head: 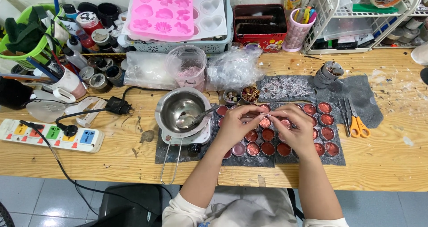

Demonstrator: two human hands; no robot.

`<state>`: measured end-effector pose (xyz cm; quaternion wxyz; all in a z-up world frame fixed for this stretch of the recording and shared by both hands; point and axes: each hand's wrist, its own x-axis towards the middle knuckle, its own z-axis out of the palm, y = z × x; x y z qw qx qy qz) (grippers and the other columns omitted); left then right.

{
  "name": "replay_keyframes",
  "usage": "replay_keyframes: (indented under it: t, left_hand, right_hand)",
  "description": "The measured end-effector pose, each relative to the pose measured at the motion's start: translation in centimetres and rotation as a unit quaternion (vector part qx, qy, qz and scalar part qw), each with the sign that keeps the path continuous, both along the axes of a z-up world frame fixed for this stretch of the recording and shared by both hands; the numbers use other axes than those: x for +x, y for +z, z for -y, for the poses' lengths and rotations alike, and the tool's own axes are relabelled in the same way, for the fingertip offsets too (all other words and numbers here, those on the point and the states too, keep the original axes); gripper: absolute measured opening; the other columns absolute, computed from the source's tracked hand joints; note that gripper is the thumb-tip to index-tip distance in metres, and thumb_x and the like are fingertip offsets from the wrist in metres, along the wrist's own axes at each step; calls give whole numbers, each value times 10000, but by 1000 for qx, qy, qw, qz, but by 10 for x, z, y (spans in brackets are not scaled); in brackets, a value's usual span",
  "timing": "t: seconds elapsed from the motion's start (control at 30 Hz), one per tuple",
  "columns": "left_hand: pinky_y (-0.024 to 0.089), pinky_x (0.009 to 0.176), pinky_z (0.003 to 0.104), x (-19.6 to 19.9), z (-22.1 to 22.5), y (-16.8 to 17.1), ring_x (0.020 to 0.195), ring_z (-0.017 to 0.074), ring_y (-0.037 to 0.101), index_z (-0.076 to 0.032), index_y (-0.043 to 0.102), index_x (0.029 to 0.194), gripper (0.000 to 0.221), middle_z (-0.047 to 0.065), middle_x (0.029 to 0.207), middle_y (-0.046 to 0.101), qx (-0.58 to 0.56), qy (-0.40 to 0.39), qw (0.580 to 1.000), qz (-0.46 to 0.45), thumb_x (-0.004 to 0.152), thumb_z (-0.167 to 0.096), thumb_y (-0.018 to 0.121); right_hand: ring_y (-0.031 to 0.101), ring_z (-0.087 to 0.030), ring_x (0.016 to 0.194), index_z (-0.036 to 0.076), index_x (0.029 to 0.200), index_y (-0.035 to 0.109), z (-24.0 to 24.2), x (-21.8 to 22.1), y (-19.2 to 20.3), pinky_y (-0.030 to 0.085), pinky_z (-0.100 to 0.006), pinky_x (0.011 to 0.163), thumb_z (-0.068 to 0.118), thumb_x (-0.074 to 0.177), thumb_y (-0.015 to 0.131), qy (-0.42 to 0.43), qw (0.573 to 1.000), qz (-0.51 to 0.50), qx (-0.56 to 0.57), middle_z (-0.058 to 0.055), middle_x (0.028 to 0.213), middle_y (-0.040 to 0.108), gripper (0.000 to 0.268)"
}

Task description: Placing wicks or components into small containers and pouring melted wax or liquid for cosmetic production.

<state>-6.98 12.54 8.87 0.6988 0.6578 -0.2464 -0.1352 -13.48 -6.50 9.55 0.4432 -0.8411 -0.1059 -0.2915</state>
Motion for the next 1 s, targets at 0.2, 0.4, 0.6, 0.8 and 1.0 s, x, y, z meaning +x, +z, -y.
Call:
replay_keyframes:
  t: [0.2, 0.4, 0.6, 0.8, 1.0]
  left_hand:
    - [646, 893, 289, 0, 1, -2, 1036, 128, 737, -42, 737, 1175, 238, 88, 1191, 757, 24, -2, 1000, 4, 948, -114, 741]
    - [609, 927, 299, 3, -1, -7, 1039, 164, 764, -36, 743, 1172, 290, 91, 1136, 780, 83, 7, 991, 109, 907, -148, 780]
    - [580, 846, 339, -3, -7, -5, 950, 238, 750, -76, 761, 1087, 255, 96, 1046, 741, 151, 62, 972, 170, 876, -215, 797]
    - [583, 853, 355, -17, -19, -19, 985, 246, 738, -76, 768, 1106, 251, 96, 1088, 743, 165, 94, 962, 197, 889, -199, 793]
    - [568, 744, 327, -41, -40, -22, 830, 219, 698, -86, 762, 1182, 308, 83, 961, 638, 175, 113, 965, 158, 892, -188, 781]
  right_hand:
    - [698, -199, 927, 18, 1024, 757, 3, 0, -1, 546, -313, 812, 2, 838, 784, 2, 1000, 5, -9, -94, 985, 730, 189]
    - [654, -232, 962, 39, 994, 751, -6, 0, 9, 503, -358, 869, 14, 859, 783, -1, 999, 19, -43, -89, 986, 729, 141]
    - [595, -256, 995, 39, 1001, 749, -6, 2, 4, 476, -372, 881, 43, 846, 795, 14, 995, 26, -92, -76, 1009, 716, 162]
    - [594, -263, 1011, 49, 1004, 743, -15, 1, 0, 482, -374, 899, 66, 854, 796, 58, 992, 20, -106, -73, 1032, 709, 160]
    - [596, -272, 1032, 66, 1014, 749, -32, -9, 12, 472, -396, 906, 86, 810, 804, 84, 980, 15, -182, -59, 1019, 693, 211]
